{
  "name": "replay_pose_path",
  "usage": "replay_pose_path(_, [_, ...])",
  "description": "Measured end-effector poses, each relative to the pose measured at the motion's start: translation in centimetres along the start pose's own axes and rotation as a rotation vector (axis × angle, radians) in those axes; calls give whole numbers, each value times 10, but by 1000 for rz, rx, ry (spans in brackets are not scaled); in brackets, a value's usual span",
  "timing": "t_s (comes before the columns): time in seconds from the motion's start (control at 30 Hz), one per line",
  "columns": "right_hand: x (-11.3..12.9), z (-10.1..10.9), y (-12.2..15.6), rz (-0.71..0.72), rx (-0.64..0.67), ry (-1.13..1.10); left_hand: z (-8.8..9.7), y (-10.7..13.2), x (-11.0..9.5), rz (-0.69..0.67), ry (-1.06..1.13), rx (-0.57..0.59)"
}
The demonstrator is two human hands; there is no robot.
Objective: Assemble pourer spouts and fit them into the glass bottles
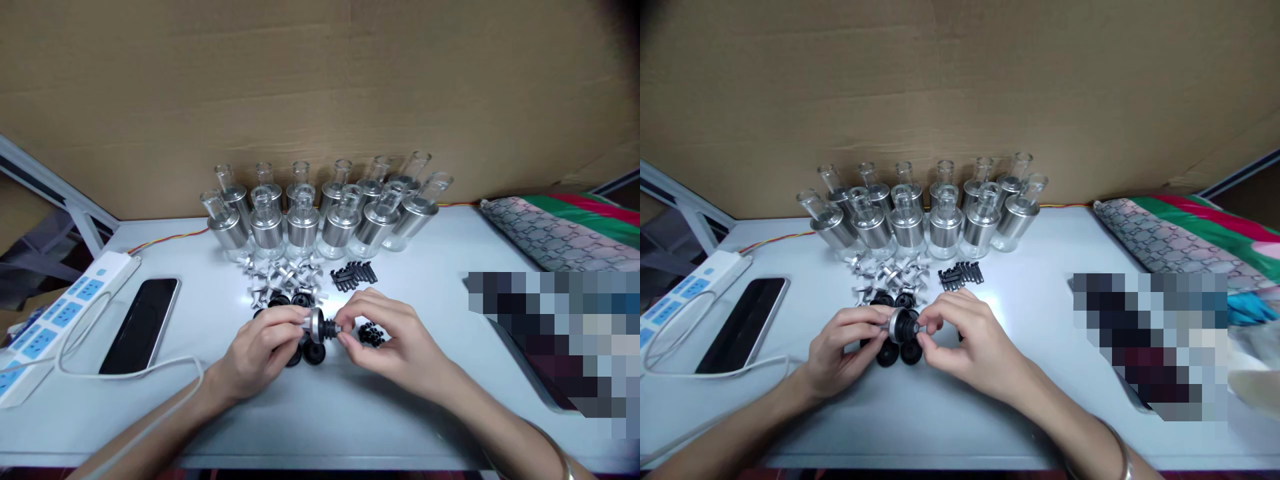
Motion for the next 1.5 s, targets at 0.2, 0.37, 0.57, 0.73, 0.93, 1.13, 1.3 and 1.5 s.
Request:
replay_pose_path(0.2, [-4, 0, 1, -32, -21, 28, -2, 1, 3, 9, -28, 23])
replay_pose_path(0.37, [-2, -1, 0, -25, -18, 41, -5, 3, 3, 20, -65, 38])
replay_pose_path(0.57, [0, -2, 0, -6, -31, 57, -6, 0, 1, 11, -158, 64])
replay_pose_path(0.73, [-5, 4, 1, -32, -77, 45, -7, -3, 9, 86, -121, 99])
replay_pose_path(0.93, [2, 7, 2, 24, -92, 36, -9, -4, 13, 152, -129, 138])
replay_pose_path(1.13, [5, 5, 1, 47, -71, -24, -6, -8, 6, 100, -80, 118])
replay_pose_path(1.3, [3, 5, 1, 53, -70, -61, -9, -5, 7, 103, -86, 159])
replay_pose_path(1.5, [5, 7, 2, 73, -81, -64, -14, -4, 9, 120, -86, 222])
Point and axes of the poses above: each hand's wrist, its own y-axis away from the middle knuckle, its own z-axis out of the back of the hand, x = y × z, the point moved 9 cm from there along -y, towards the middle knuckle, and after that the axes turned 3 degrees about -z, right-handed, at the moved point
